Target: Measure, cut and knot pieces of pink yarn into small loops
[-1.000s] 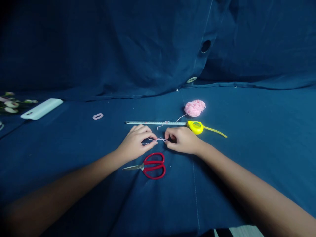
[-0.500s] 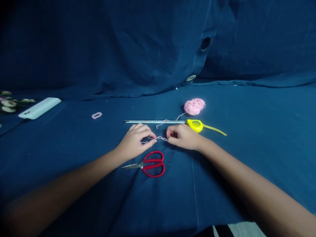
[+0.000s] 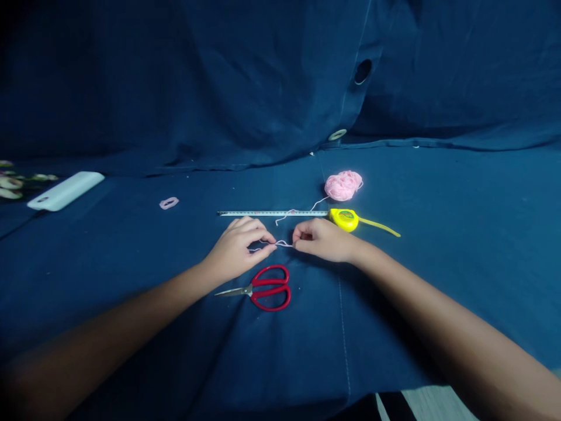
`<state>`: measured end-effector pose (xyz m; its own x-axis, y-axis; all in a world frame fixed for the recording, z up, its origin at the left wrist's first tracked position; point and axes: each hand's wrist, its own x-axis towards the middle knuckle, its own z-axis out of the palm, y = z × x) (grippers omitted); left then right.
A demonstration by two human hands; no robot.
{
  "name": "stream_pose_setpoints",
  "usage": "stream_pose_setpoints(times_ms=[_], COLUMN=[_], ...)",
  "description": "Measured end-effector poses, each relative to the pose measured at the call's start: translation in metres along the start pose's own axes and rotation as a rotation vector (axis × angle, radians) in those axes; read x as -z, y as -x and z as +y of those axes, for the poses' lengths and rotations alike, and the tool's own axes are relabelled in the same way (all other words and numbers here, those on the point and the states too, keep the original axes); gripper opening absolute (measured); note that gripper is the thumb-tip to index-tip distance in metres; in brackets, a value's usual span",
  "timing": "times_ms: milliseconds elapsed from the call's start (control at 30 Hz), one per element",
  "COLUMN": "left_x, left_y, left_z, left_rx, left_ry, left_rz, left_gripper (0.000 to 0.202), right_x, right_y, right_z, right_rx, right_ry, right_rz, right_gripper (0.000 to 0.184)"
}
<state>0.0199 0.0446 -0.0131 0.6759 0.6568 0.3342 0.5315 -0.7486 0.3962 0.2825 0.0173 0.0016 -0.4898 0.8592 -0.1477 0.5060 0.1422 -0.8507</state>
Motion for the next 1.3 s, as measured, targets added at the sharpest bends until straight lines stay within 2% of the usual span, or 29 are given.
stream_pose_setpoints(times_ms=[133, 467, 667, 833, 933, 1133, 1267, 1300], left_x=[0.000, 0.002, 0.003, 0.003, 0.003, 0.004, 0.005, 0.005], left_y=[0.000, 0.000, 0.000, 0.000, 0.000, 0.000, -0.001, -0.002], left_z=[0.000, 0.002, 0.002, 0.002, 0.003, 0.006, 0.008, 0.008], left_rx=[-0.002, -0.020, -0.025, -0.025, -0.019, -0.015, -0.078, -0.102], left_ry=[0.000, -0.020, -0.022, -0.026, -0.038, -0.032, 0.005, 0.004], left_rz=[-0.001, -0.007, -0.002, -0.003, -0.005, -0.020, -0.047, -0.070], left_gripper=[0.012, 0.016, 0.014, 0.014, 0.014, 0.008, 0.031, 0.031], right_x=[0.004, 0.002, 0.007, 0.001, -0.003, -0.005, -0.012, -0.014], right_y=[0.000, 0.002, 0.003, 0.003, 0.003, 0.004, 0.002, 0.001], right_z=[0.001, -0.004, -0.003, -0.005, -0.008, -0.008, -0.004, -0.004], right_rx=[0.003, 0.011, 0.018, 0.020, 0.010, 0.044, 0.142, 0.161], right_ry=[-0.018, 0.187, 0.158, 0.233, 0.264, 0.243, 0.049, -0.005], right_rz=[-0.037, 0.026, 0.014, 0.036, 0.014, -0.019, -0.048, -0.063], right_gripper=[0.013, 0.005, 0.012, 0.017, 0.013, 0.014, 0.022, 0.022])
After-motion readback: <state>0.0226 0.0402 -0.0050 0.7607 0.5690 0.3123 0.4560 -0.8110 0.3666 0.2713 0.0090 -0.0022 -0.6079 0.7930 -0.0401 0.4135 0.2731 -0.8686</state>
